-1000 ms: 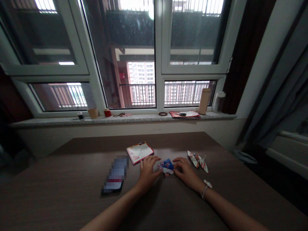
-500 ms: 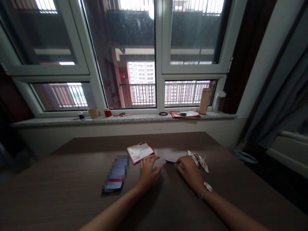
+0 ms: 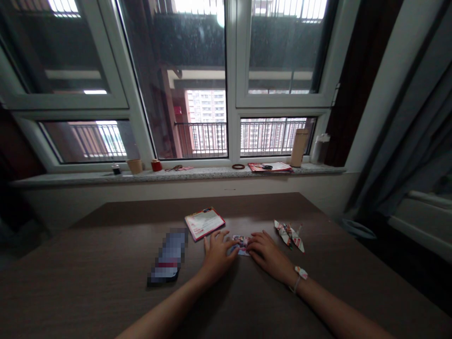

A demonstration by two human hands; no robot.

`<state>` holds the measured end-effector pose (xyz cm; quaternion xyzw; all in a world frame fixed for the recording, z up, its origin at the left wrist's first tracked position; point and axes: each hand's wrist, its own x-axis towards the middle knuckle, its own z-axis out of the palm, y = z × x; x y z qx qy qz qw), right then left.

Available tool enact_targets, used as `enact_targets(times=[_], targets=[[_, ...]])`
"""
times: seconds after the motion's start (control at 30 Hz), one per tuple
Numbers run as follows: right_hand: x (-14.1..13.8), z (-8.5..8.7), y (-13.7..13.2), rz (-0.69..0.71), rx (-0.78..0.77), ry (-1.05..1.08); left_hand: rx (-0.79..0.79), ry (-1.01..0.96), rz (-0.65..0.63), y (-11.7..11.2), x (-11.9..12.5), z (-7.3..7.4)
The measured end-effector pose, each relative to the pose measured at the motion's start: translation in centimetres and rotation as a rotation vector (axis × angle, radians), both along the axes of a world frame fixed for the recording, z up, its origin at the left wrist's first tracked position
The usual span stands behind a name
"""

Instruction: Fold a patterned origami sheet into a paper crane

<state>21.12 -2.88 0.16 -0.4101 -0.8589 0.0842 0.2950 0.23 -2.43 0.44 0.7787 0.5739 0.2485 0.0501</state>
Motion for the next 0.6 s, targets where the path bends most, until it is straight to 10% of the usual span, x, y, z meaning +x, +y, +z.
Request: enact_targets(times=[0.6], targets=[[-0.16,-0.19,0.44,0.013,-0.052,0.009,0.012,0.252,0.025,-0.2,-0.28,-0.03]])
